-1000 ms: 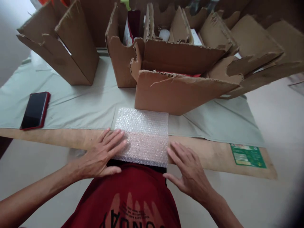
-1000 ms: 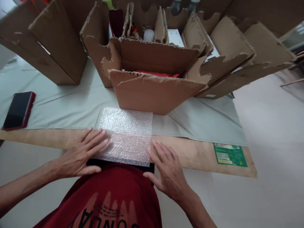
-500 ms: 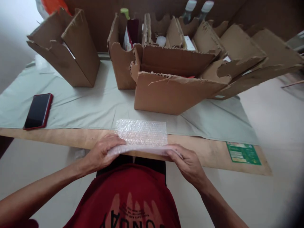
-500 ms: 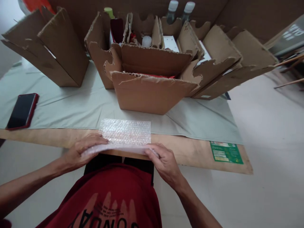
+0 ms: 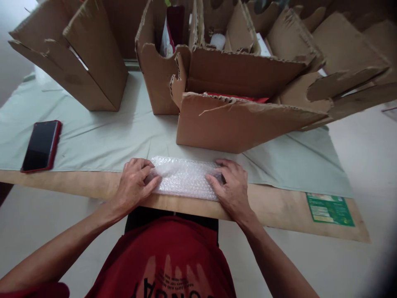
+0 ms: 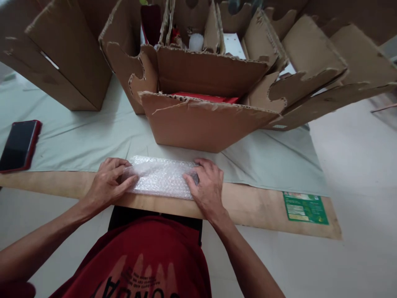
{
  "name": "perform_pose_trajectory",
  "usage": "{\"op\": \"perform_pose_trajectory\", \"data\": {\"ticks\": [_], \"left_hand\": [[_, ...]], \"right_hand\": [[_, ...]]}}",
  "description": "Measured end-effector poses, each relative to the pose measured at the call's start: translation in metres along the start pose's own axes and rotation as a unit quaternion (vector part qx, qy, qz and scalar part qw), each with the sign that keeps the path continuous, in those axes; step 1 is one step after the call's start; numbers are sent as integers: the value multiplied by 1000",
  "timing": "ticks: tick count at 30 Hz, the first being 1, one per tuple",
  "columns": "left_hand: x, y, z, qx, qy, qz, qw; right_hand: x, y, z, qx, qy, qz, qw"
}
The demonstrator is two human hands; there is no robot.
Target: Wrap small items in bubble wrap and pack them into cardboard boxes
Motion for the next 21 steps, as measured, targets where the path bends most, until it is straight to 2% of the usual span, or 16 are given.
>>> {"op": "perform_pose_trajectory", "data": {"ticks": [5,8,11,13,17,21], "left_hand": [[2,5,9,-31,6,33,999],[-2,11,15,-51,37,37,997],[-7,14,23,-35,84,28,995],[-9,14,26,-29,91,6,995],[-14,5,25,-36,62,-112,991],[-23,-4,17,-90,61,-311,944]], "right_hand": [[1,-5,3,2,16,-40,999],[1,-7,9,-11,38,-67,997],[-2,-6,14,-17,47,-42,998],[-6,-3,15,-15,56,0,998],[-15,4,8,34,83,113,990],[-28,9,-4,70,75,219,970]]}}
Point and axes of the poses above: each hand's wrist, its own z-axis towards the middle knuckle, its own x-axis out of the palm, y = z × x, the point moved 2 cm from there along z, towards the middle knuckle, and after that the axes turned 14 degrees about y, right-handed, at the moved point
